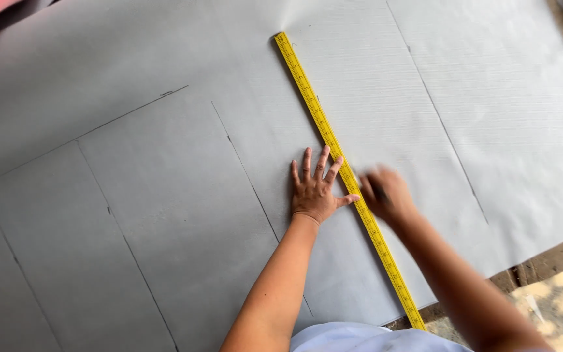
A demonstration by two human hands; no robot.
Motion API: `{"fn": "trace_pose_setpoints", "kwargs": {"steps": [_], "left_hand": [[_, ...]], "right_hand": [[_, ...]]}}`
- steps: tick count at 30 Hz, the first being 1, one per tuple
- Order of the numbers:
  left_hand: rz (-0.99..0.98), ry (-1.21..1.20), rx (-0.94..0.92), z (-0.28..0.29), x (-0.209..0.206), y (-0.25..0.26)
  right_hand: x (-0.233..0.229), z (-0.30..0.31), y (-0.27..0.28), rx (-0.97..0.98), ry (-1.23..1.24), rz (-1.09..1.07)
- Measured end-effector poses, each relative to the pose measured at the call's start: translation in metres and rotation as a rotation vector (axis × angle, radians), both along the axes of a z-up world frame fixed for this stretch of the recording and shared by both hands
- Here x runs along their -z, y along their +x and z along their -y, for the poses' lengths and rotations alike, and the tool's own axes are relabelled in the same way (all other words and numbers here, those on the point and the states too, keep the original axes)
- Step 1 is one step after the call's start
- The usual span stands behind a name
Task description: The person measures and marks a large sheet of gray fabric using a yellow ruler and a black marker. They then use scissors to cut the fabric along the marked lines, separating it into smaller pieces.
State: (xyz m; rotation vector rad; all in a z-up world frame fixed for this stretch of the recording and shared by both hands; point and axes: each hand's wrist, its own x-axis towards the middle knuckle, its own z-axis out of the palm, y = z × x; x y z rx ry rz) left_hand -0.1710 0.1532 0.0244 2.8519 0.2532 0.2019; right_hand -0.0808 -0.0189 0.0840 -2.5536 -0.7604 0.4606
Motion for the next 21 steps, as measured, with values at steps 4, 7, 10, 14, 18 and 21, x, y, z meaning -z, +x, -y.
{"fn": "trace_pose_setpoints", "kwargs": {"steps": [4,7,10,14,18,21], "left_hand": [[-0.075,-0.056,0.010,-0.001,-0.004,0.003],[-0.073,-0.078,0.013,-0.001,-0.007,0.003],[0.098,-0.069,-0.005,-0.003,-0.018,0.002],[0.155,-0.001,-0.029,-0.002,-0.021,0.002],[0.140,-0.013,-0.031,-0.003,-0.029,0.003],[0.156,0.014,-0.032,-0.003,-0.020,0.004]], "right_hand": [[-0.084,0.094,-0.112,0.217,-0.110,-0.238],[-0.137,0.066,-0.106,0.479,-0.572,-0.655],[-0.092,0.026,-0.048,0.389,-0.638,-0.732],[-0.055,-0.090,0.062,0.154,-0.467,-0.416],[-0.041,-0.172,0.129,0.147,-0.061,-0.146],[-0.008,-0.136,0.106,0.011,0.131,0.120]]}}
